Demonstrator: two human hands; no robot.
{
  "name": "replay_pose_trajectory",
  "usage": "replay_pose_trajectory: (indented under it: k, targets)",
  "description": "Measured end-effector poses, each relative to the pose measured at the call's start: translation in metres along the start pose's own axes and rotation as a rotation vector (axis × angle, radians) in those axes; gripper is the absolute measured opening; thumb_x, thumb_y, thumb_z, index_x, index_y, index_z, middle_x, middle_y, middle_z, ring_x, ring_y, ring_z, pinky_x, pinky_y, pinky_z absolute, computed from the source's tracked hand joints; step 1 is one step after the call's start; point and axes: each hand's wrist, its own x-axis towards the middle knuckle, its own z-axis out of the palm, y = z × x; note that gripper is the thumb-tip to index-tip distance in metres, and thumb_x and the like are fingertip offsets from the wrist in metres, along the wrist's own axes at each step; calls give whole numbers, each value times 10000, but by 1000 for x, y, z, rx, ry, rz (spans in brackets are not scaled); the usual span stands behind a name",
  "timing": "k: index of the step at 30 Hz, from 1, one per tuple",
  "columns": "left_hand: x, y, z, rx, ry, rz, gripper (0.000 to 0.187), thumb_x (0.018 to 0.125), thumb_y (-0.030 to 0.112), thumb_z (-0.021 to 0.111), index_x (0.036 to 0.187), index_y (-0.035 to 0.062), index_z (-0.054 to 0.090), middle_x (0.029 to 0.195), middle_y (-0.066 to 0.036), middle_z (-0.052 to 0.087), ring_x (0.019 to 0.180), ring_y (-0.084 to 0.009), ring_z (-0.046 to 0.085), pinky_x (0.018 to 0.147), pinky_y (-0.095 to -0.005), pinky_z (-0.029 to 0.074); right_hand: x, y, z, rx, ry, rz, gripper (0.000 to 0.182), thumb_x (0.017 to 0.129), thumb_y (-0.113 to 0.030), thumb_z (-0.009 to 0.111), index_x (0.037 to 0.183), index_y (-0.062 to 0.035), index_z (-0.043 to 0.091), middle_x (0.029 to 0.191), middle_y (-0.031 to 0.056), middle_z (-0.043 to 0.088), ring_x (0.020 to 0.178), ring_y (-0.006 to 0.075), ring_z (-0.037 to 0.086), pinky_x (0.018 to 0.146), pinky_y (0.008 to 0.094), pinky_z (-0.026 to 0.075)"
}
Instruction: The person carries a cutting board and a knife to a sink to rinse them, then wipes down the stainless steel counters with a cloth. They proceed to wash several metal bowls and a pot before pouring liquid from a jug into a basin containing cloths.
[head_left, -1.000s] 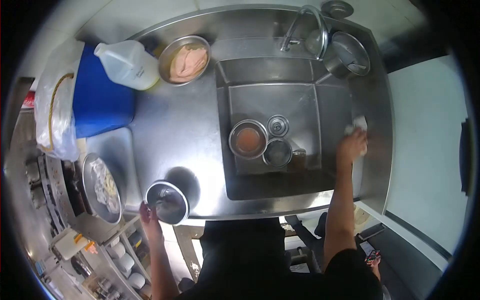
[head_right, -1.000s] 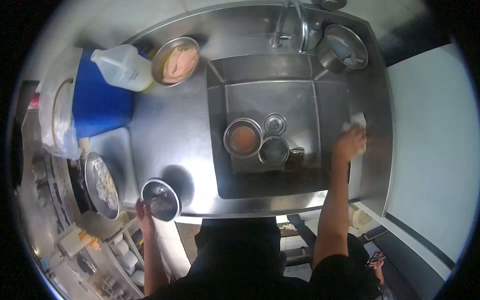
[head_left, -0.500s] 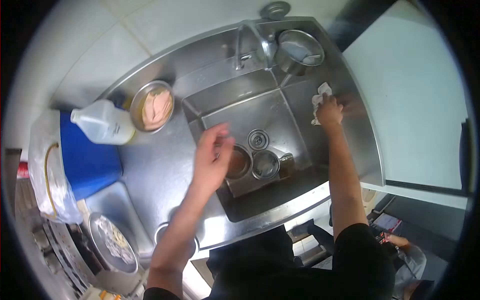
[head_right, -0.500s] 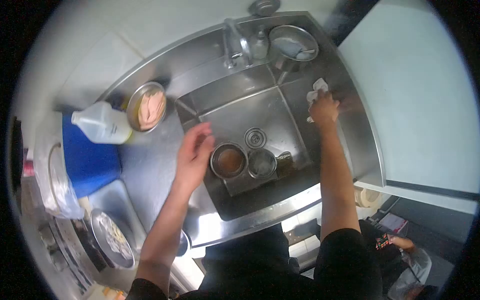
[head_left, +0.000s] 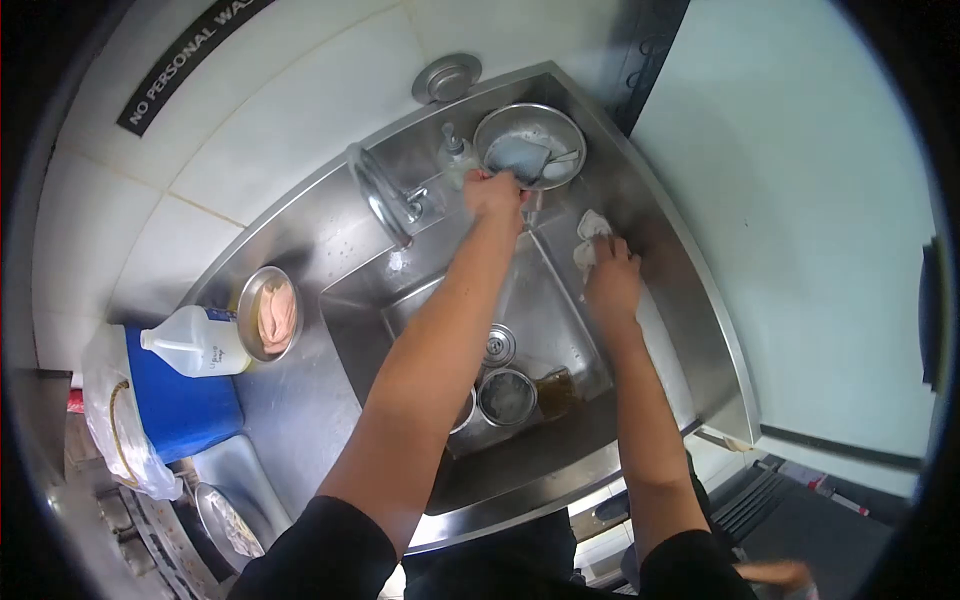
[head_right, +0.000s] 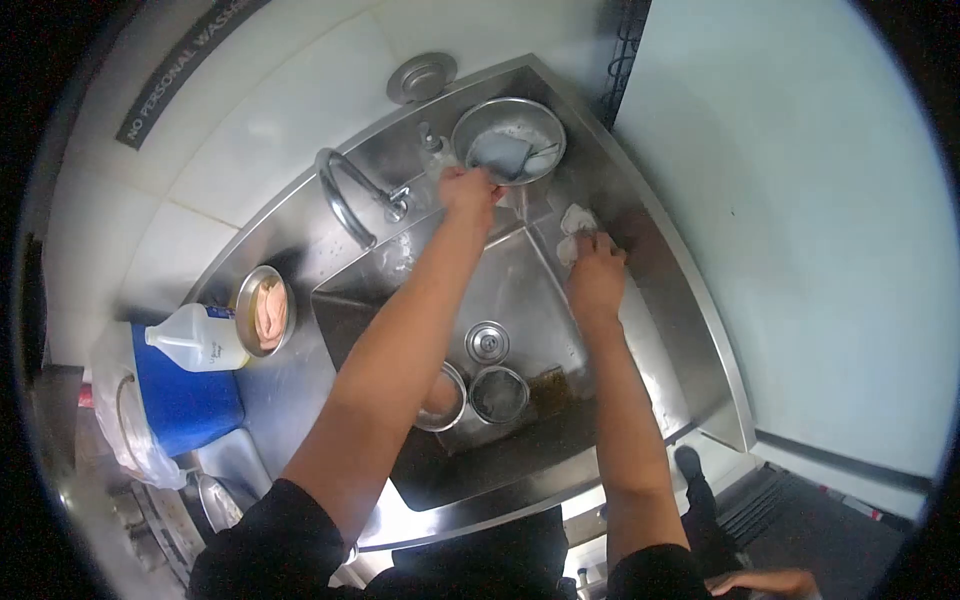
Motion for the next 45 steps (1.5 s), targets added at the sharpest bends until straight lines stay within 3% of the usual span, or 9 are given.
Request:
replay_pose_trajectory:
  k: [11, 17, 20, 24, 33, 37, 40, 44, 45]
  targets:
    - [-121, -11, -143, -60, 86, 27, 241, 823, -53, 609, 808, 140, 464, 795, 10, 543, 734, -113, 538, 628, -316, 440, 30, -9, -38, 431, 136, -104, 620, 830, 26, 628, 1422, -115, 511, 1444, 174, 495, 1236, 449, 502, 1044, 508, 447]
    - [-186, -11, -229, -6, 84, 25, 212, 821, -124, 535, 884, 76, 508, 920, -41, 614, 829, -137, 608, 813, -296, 497, 135, -80, 15, 434, 182, -604, 579, 859, 54, 543, 1406, -134, 553, 1518, 82, 457, 1377, 390, 418, 1162, 493, 360]
    - [-205, -10, -250, 33, 135, -8, 222, 824, -133, 525, 901, 75, 509, 920, -46, 617, 818, -139, 611, 802, -286, 498, 170, -96, 63, 290, 3, -735, 555, 884, 30, 521, 1409, -145, 567, 1543, 46, 438, 1451, 349, 358, 1221, 484, 284]
    - [-221, -4, -259, 18, 131, -44, 231, 826, -137, 526, 895, 83, 506, 907, -42, 620, 808, -132, 610, 776, -281, 494, 178, -93, 55, 171, -85, -688, 539, 904, -13, 519, 1424, -152, 554, 1570, 54, 410, 1475, 348, 330, 1253, 478, 218]
    - [-232, -4, -280, 2, 82, -59, 245, 816, -143, 540, 905, 82, 503, 886, -38, 618, 797, -130, 610, 764, -280, 492, 173, -108, 68, 181, -13, -268, 479, 935, -50, 507, 1401, -149, 567, 1547, 80, 444, 1437, 377, 388, 1193, 434, 360]
    - [-245, 7, -280, 0, 84, -79, 241, 813, -141, 546, 916, 75, 514, 908, -45, 628, 819, -138, 616, 811, -292, 498, 171, -119, 70, 193, -9, -618, 383, 930, -94, 539, 1297, -135, 638, 1459, 94, 536, 1331, 328, 529, 1097, 430, 461]
    - [-248, -2, -301, -18, 61, -46, 238, 811, -140, 547, 933, 63, 528, 943, -60, 644, 855, -155, 633, 840, -302, 506, 200, -110, 59, 89, -86, -278, 337, 921, -104, 554, 1242, -94, 656, 1398, 135, 565, 1217, 344, 606, 1046, 450, 485]
    - [-256, 5, -306, -24, 79, -82, 242, 808, -139, 552, 956, 52, 547, 989, -80, 665, 914, -177, 656, 877, -317, 516, 192, -101, 17, 588, 298, 48, 418, 879, -55, 571, 1296, -24, 557, 1317, 219, 558, 1137, 427, 615, 991, 490, 502]
    - [-255, 2, -308, -36, 76, -81, 242, 807, -140, 552, 958, 50, 549, 995, -83, 668, 919, -180, 658, 878, -320, 518, 193, -108, 5, 644, 419, -44, 440, 868, -39, 577, 1306, -32, 542, 1326, 226, 542, 1156, 434, 598, 997, 492, 496]
